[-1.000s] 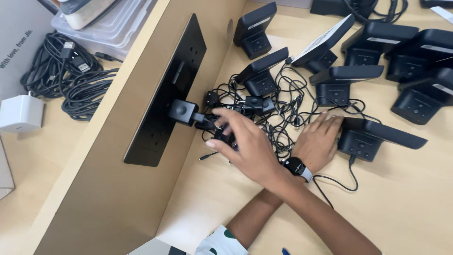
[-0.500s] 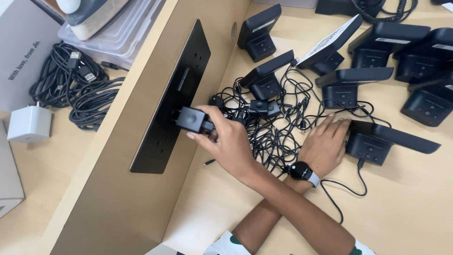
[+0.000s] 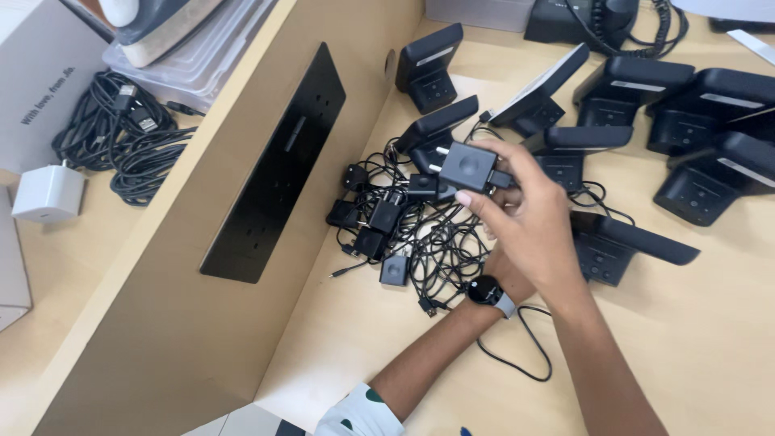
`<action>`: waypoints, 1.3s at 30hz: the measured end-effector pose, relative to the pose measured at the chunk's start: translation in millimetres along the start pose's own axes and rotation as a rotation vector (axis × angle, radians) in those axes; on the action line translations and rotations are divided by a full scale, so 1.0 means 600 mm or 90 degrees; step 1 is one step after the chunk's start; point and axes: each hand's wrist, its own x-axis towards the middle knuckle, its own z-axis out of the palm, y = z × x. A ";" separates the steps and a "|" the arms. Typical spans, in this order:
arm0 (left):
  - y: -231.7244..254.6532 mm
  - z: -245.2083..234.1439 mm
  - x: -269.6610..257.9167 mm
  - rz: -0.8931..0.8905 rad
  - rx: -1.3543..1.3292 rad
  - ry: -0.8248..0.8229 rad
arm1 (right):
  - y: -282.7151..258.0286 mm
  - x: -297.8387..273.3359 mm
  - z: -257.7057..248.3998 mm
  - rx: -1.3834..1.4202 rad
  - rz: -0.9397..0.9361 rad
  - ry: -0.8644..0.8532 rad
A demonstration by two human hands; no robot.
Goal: The person connects power adapters to a wall-mounted power strip and plugs USB cables into handheld electronic devices on a desk. The person repeats this process for multiple devices, organizing the cables as they work.
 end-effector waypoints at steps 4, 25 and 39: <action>0.002 0.008 -0.001 -0.034 0.128 -0.153 | -0.013 -0.002 -0.071 -0.039 -0.024 0.006; 0.262 -0.313 0.044 0.021 -0.069 0.041 | -0.074 -0.046 -0.240 -0.397 0.137 -0.244; 0.192 -0.355 0.048 -0.072 -0.221 -0.207 | -0.054 -0.059 -0.219 -0.249 0.001 -0.220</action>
